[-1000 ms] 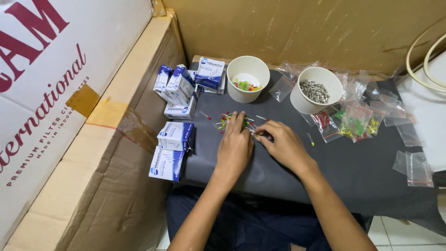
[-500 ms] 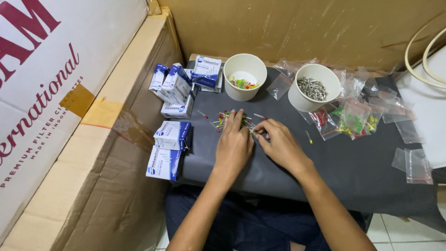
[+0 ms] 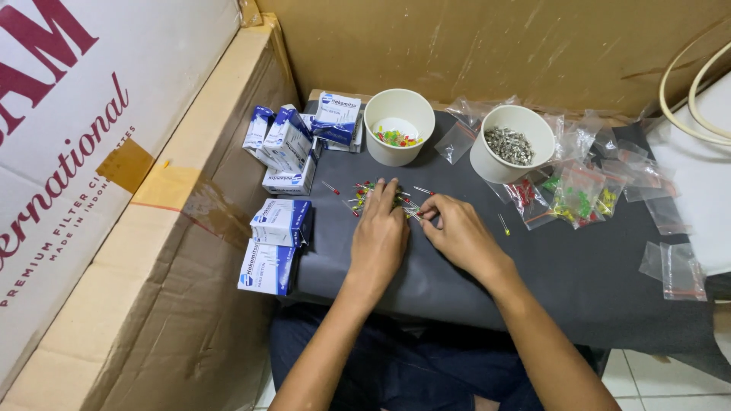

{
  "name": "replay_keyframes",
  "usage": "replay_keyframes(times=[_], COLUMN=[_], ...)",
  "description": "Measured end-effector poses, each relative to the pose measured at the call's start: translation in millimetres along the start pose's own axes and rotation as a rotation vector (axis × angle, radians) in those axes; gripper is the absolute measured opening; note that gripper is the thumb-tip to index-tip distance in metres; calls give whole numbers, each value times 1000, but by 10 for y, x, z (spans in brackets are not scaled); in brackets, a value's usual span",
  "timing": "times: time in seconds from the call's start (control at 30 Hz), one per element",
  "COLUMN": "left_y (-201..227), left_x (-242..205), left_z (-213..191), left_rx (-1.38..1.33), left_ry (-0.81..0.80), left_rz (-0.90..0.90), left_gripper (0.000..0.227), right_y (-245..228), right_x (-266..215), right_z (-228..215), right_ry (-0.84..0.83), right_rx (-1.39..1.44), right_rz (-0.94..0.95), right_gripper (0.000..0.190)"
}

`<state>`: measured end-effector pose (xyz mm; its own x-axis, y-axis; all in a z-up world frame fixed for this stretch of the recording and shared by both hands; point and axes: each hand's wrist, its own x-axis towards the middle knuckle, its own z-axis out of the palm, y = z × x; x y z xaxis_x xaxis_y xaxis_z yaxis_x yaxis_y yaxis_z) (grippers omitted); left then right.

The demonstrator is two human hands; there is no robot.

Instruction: Sorting and bagging small electronic components (LEDs) into individual plastic bags on a workspace table.

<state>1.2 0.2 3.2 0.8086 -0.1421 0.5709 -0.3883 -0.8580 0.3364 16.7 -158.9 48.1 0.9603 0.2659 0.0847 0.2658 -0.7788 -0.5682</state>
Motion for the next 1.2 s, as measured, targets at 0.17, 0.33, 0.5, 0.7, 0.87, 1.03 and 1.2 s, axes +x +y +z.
replay_keyframes(times=[0.17,0.33,0.5,0.7,0.87,1.03,1.2], left_y=[1,25,3,30,78,189,327], left_x=[3,18,-30,5,8,15,34], left_z=[-18,-4,45,-70,-99,-96,-53], left_rx=[-10,-8,28,-24,-46,-70,-96], left_ry=[-22,-29,-6,20,24,16,8], left_rz=[-10,14,37,-5,-25,-12,7], left_gripper=[15,12,15,12,11,10,11], right_y=[-33,-86,45,86,107,168,277], right_x=[-37,-56,-13,-31,-139,-290,-435], right_z=[-89,-93,17,27,-56,-130,-159], right_ry=[-2,16,31,22,21,39,54], right_rx=[-26,-16,-22,-41,-110,-208,-333], right_rz=[11,-12,-32,-11,-4,-9,-27], right_gripper=[21,22,18,13,12,16,14])
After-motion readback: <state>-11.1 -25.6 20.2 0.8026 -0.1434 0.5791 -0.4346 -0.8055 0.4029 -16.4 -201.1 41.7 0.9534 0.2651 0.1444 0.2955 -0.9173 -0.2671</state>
